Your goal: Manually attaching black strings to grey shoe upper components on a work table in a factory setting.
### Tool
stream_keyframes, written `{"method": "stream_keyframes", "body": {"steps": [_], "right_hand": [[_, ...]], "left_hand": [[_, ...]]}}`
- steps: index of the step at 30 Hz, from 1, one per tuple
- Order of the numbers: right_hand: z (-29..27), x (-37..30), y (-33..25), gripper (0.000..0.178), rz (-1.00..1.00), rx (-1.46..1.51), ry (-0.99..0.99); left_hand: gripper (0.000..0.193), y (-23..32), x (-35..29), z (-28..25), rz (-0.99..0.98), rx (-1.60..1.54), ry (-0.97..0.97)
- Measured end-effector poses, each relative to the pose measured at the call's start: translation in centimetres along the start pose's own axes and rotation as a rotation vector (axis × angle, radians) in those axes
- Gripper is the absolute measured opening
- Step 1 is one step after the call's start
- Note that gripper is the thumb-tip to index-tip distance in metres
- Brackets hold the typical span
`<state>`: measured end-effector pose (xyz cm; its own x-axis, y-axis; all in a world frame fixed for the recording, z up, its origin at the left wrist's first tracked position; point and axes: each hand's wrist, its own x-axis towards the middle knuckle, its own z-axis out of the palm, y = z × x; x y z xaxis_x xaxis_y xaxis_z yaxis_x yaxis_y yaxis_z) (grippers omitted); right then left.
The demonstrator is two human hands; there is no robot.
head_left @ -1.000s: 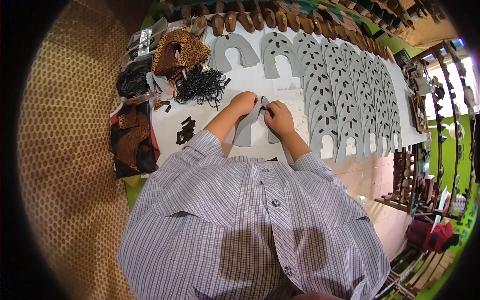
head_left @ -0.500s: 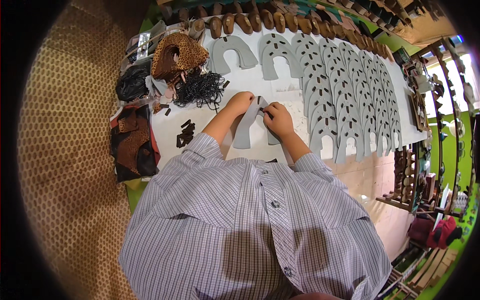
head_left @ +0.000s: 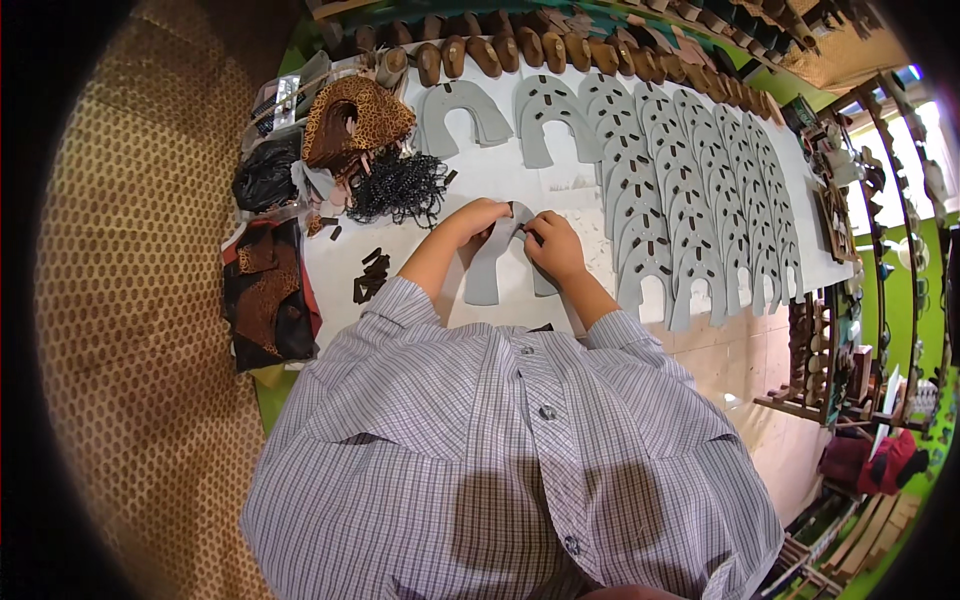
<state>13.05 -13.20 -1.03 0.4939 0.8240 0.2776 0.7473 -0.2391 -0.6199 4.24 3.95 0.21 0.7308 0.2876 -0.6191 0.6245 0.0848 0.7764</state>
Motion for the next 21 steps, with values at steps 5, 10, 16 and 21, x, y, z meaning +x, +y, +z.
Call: {"method": "stream_keyframes", "body": {"steps": [5,10,16,21], "right_hand": [[-0.1,0.0,-0.2,0.012,0.016,0.012,-0.010],[0.2,0.3,-0.6,0.012,0.003,0.000,-0.027],[0.2,0.2,0.3,0.016,-0.012,0.020,0.042],[-0.2,0.2,-0.1,0.017,0.001,0.064,0.027]], "left_hand": [[0.024,-0.5,0.4,0.0,-0.111,-0.111,0.023],[0.024,-3.0,1.5,-0.9,0.367,0.077,0.310],[0.030,-2.2,-3.0,1.3,0.708,0.732,0.824],[0.059,-5.8,-5.1,4.6,0.671,0.955,0.605]]}}
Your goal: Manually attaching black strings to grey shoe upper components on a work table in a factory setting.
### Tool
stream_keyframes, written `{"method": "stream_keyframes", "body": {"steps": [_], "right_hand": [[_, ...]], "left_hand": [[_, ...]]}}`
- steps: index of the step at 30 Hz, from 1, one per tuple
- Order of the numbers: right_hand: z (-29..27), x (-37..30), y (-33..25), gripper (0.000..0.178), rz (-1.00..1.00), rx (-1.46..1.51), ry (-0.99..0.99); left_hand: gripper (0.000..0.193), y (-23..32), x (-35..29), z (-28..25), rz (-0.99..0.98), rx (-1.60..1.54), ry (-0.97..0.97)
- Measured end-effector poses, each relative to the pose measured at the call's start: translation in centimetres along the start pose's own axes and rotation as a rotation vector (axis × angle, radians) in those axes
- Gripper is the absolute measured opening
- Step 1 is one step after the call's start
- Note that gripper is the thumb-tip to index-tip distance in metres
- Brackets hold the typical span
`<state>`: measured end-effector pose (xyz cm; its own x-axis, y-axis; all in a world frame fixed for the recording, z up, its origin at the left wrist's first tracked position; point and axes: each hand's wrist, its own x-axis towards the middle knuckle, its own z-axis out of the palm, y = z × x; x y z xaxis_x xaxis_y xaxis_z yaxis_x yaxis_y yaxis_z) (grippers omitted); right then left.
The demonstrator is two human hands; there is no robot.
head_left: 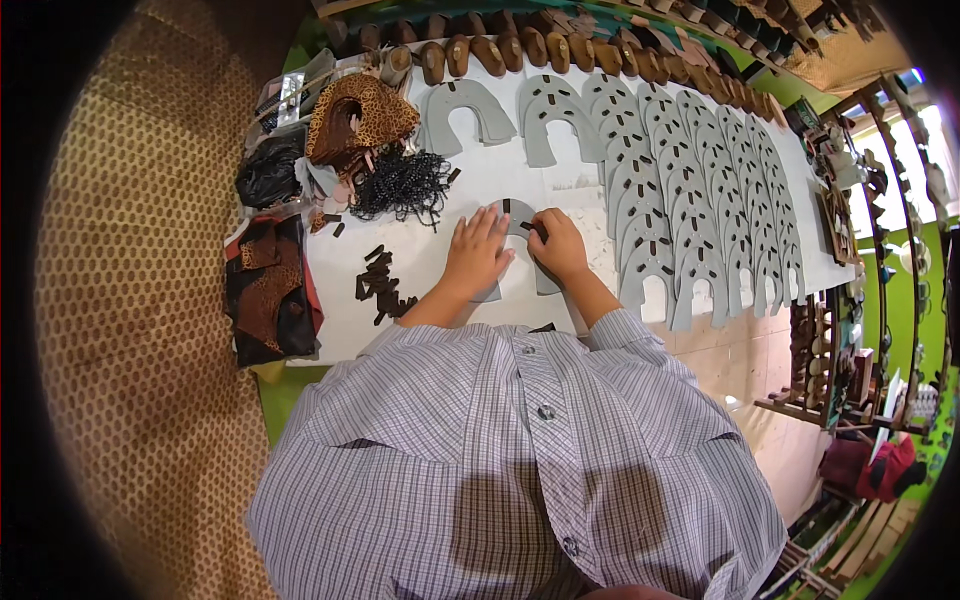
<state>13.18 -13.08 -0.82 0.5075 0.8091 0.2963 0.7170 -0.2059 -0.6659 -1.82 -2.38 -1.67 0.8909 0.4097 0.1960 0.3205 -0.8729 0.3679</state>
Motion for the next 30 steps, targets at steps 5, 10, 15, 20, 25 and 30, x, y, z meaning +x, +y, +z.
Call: {"method": "stream_keyframes", "body": {"steps": [5,10,15,20,25,30], "right_hand": [[0.1,-0.2,0.1,0.015,-0.013,0.021,0.001],[0.2,-0.2,0.3,0.015,-0.026,0.004,0.005],[0.3,0.0,0.2,0.016,-0.015,0.011,-0.009],[0.1,0.0,0.3,0.015,0.049,0.032,-0.034],[0.4,-0.1,0.9,0.014,0.050,0.025,-0.004],[0.5,0.0,1.1,0.012,0.021,0.007,0.000]], "left_hand": [[0.067,0.3,-1.2,0.9,-0.089,0.053,-0.091],[0.069,0.5,-2.1,0.5,-0.128,0.059,-0.130],[0.067,0.4,-4.0,-0.3,-0.101,0.004,-0.099],[0.061,0.1,-5.9,-2.0,-0.119,-0.052,-0.091],[0.041,-1.1,-7.2,-5.2,-0.216,-0.031,-0.025],[0.021,-4.7,-9.0,-7.9,-0.438,0.068,0.332]]}}
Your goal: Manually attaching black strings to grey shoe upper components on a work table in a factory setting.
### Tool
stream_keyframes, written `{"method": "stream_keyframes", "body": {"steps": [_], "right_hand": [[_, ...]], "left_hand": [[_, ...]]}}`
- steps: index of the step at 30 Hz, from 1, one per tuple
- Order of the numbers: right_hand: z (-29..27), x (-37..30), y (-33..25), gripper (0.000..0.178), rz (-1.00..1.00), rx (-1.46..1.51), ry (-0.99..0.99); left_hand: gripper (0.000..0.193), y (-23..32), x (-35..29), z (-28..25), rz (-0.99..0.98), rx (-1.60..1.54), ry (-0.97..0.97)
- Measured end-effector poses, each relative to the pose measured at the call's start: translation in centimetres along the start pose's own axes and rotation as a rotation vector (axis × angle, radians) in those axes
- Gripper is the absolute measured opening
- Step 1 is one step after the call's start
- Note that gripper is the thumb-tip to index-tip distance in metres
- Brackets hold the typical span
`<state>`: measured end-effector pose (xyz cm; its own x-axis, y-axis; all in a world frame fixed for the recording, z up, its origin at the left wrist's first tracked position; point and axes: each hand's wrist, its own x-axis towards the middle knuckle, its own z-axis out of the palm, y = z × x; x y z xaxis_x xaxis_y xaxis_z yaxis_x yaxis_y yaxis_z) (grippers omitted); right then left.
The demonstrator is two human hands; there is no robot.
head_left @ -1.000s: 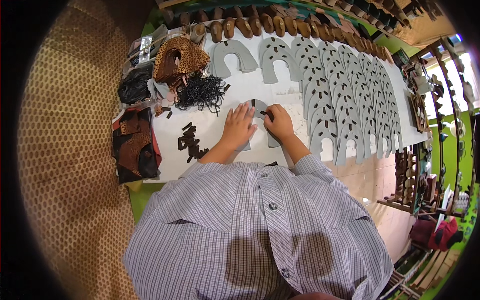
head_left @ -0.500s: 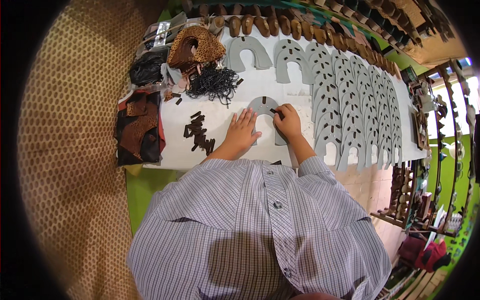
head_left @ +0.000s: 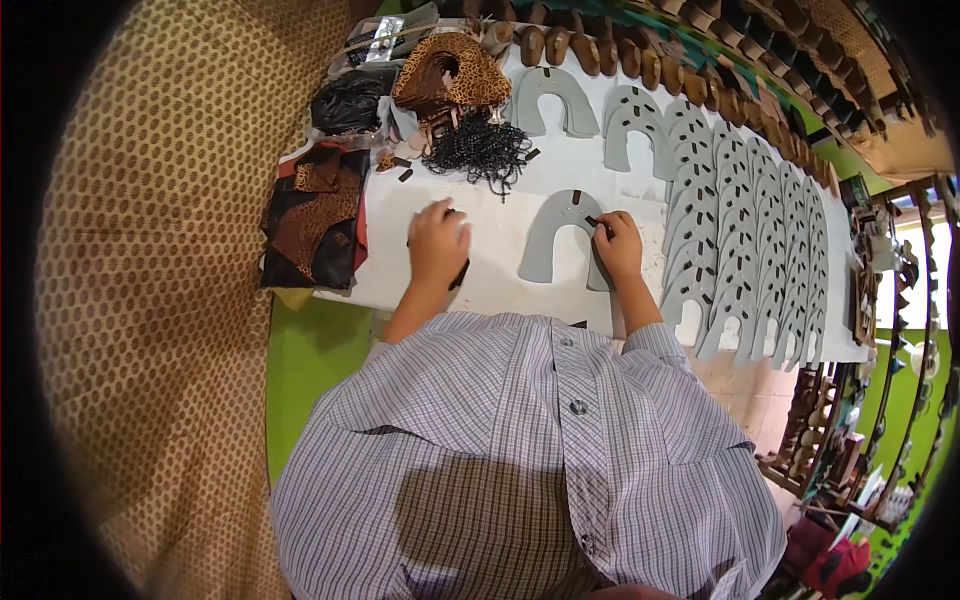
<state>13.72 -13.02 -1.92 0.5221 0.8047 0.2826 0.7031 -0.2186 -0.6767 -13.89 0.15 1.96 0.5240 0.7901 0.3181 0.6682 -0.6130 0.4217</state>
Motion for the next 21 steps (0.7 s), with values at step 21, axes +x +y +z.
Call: {"method": "stream_keyframes", "body": {"steps": [21], "right_hand": [[-0.3,-0.3,-0.8,0.015,0.009,-0.059,0.015]], "left_hand": [[0.007,-3.4,3.9,-0.8,-0.134,0.069,-0.161]]}}
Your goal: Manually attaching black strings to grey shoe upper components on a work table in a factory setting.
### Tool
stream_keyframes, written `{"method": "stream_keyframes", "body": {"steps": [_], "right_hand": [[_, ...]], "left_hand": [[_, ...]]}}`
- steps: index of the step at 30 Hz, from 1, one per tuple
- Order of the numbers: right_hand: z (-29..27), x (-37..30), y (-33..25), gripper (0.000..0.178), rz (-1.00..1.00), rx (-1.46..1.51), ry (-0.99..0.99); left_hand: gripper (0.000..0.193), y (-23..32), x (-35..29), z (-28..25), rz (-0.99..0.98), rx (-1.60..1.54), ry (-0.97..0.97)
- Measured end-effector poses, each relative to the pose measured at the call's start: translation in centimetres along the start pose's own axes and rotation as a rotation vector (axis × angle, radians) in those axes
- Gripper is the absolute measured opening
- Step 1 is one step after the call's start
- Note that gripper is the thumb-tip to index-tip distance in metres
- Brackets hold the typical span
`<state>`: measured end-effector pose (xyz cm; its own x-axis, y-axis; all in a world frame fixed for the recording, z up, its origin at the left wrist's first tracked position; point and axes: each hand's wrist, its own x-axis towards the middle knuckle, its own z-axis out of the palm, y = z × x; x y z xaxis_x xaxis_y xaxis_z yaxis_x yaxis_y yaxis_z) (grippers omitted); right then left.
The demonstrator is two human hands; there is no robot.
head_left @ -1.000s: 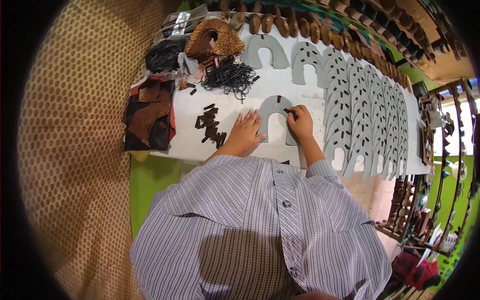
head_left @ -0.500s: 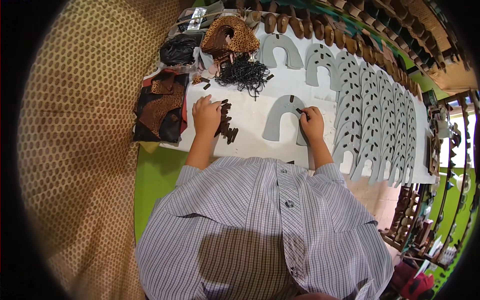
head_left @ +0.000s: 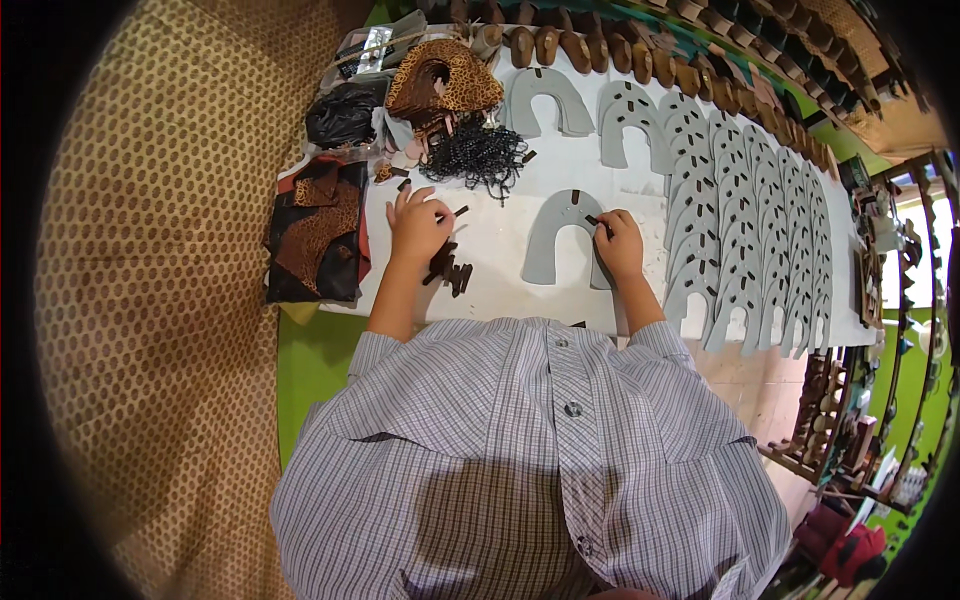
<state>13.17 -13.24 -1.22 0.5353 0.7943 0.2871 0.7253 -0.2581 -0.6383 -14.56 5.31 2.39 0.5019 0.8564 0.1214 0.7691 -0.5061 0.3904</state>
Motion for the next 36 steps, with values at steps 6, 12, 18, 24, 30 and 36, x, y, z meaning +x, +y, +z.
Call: {"method": "stream_keyframes", "body": {"steps": [6,12,18,24,30,36], "right_hand": [[-0.1,0.0,-0.4,0.014,-0.001,0.005,0.000],[0.1,-0.1,-0.4,0.014,0.010,0.026,0.018],[0.1,-0.1,-0.4,0.015,0.003,0.011,0.027],[0.0,0.0,-0.4,0.018,-0.024,0.011,0.031],[-0.1,0.2,-0.7,0.017,0.012,0.022,0.021],[0.0,0.1,-0.4,0.019,0.003,0.028,0.021]], "left_hand": [[0.011,6.2,0.6,4.8,0.241,-0.258,-0.054],[0.011,10.5,0.7,9.1,0.221,-0.242,-0.118],[0.013,10.9,1.2,9.0,0.266,-0.143,-0.119],[0.012,11.1,0.8,9.3,0.351,-0.144,0.019],[0.008,11.0,0.5,8.7,0.597,-0.140,-0.008],[0.007,10.7,0.1,9.0,0.624,-0.096,0.088]]}}
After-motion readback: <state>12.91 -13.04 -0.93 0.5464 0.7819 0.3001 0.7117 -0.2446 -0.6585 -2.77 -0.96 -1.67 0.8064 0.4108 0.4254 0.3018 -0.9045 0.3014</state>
